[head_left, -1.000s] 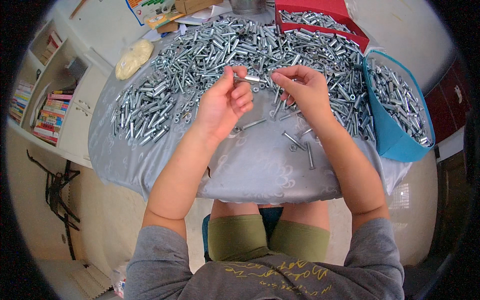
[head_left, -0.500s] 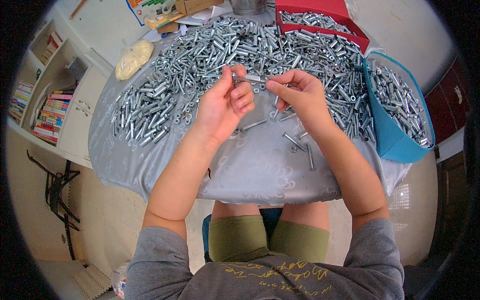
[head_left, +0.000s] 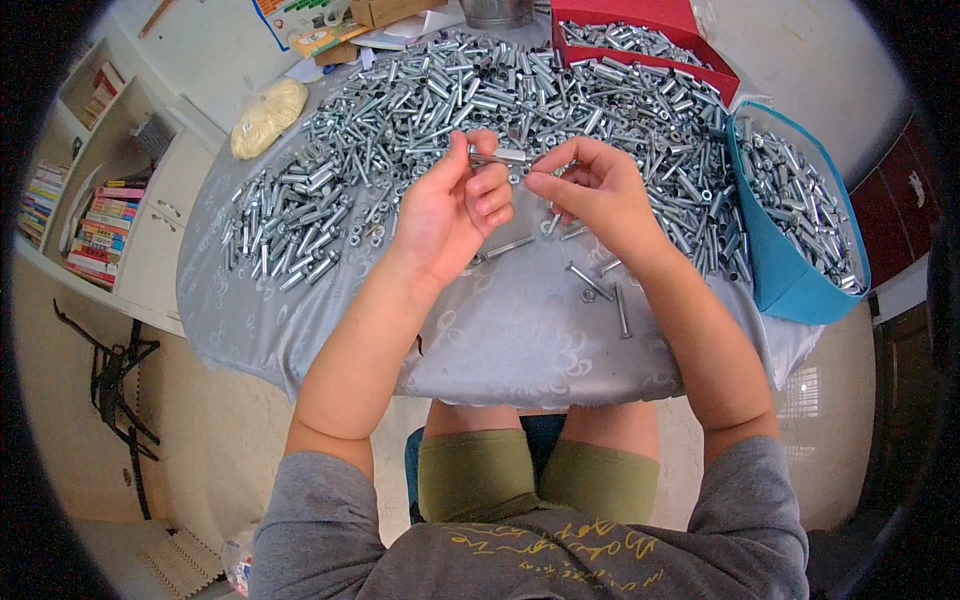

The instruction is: The person repeatedly picks up bolts and washers from a large pile on a table, threads the washers onto the bolts, and places the assembled fasteners into a blue container. The task continues throughout the clip with consistent hand movements.

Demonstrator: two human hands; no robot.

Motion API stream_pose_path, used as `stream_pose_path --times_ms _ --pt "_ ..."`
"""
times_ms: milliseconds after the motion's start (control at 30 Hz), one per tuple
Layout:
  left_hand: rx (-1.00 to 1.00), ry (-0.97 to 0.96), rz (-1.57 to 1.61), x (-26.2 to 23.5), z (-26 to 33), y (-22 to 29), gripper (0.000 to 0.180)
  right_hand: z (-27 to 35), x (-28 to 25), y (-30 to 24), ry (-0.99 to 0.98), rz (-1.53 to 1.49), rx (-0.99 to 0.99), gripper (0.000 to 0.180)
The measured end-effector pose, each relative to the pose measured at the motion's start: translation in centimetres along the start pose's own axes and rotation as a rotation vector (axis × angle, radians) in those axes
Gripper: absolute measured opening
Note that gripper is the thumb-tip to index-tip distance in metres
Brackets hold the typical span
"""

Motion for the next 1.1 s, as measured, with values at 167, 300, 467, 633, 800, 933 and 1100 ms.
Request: stream_pose_path --times_ms 167,300,467,633,800,933,1100 --pt "-0.02 -0.001 -0.006 0.2 0.0 -0.1 0.024 0.0 -0.5 -0.4 0.003 -0.075 0.005 0.014" --pt "-0.036 0.011 0.009 0.1 0.1 -0.2 0.024 0.0 -0.4 -0.6 -0.008 -0.142 -0.009 0.014" --pt "-0.034 0.004 0.0 0.1 0.0 -0.2 0.025 0.0 -0.5 -0.8 -0.007 -0.13 -0.047 0.019" --pt "-0.029 -0.016 0.036 0.1 0.0 -0.1 0.028 0.2 0.0 -0.8 0.035 0.112 -0.14 0.027" --pt "-0.034 0.004 0.029 -0.2 0.0 -0.2 0.027 0.0 0.6 -0.2 -0.1 -0.006 0.011 0.027" --pt "-0.024 0.047 0.009 -0.1 0.0 -0.2 0.024 -0.4 1.1 0.3 -0.193 -0.034 -0.009 0.027" --pt "-0.018 0.049 0.013 -0.1 0.0 -0.1 0.024 -0.2 1.0 -0.1 -0.204 -0.111 0.047 0.029"
Point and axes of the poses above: each hand's wrist, its own z-axis away from the middle knuckle, its own x-axis out of the palm, y = z × x, the point moved 8 cm from there along -z, towards the middle knuckle, and after that the axes turned 15 degrees about x, right-handed, at the moved point
